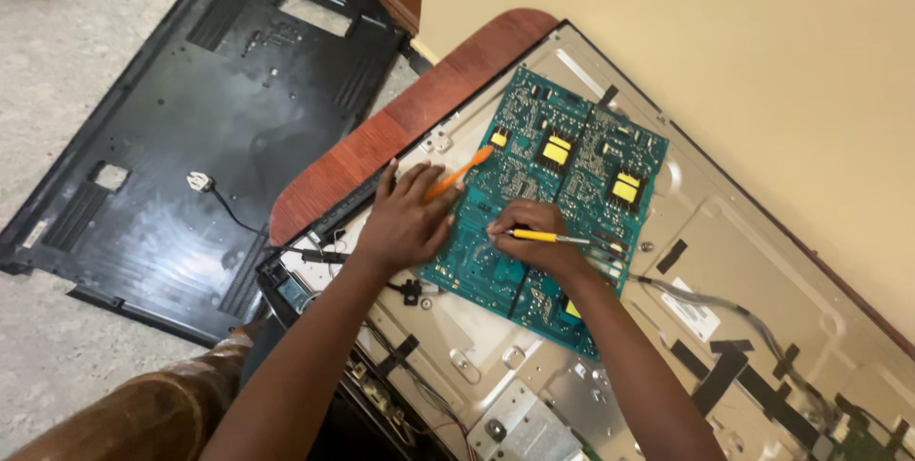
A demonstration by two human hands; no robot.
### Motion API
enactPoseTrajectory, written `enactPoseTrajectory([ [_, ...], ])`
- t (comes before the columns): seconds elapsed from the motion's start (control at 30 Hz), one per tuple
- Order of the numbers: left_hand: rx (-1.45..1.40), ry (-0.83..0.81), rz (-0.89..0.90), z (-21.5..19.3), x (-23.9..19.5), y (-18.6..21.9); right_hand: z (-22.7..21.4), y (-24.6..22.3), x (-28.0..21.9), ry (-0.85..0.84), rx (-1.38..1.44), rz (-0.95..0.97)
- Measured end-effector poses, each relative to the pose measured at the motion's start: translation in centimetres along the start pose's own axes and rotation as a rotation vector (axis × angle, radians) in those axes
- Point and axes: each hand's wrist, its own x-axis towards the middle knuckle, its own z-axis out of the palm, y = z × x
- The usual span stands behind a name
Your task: The person cleans a green circuit board using a toothbrush and a screwdriver. They scrub various areas of the board and occasionally use the screwdriver to point at or adjust components. The board remains on a glass table throughout the clip.
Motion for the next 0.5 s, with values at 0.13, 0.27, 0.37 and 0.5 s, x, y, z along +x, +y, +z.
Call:
enactPoseTrajectory([
  [0.13,-0.005,0.031,-0.001,-0.5,-0.3,0.3,0.3,-1.4,0.5,0.016,-0.031,0.024],
  [0.27,-0.03,0.06,0.01,-0.6,0.0,0.4,-0.4,-1.7,0.6,0.003,-0.002,0.014],
  [0.37,-0.019,0.053,0.006,-0.9,0.1,0.4,0.0,-1.7,1.3,0.012,-0.039,0.005],
  [0.5,-0.071,0.081,0.002,-0.6,-0.2,0.2,0.0,-1.5,0.8,-0.013,0.022,0.038],
])
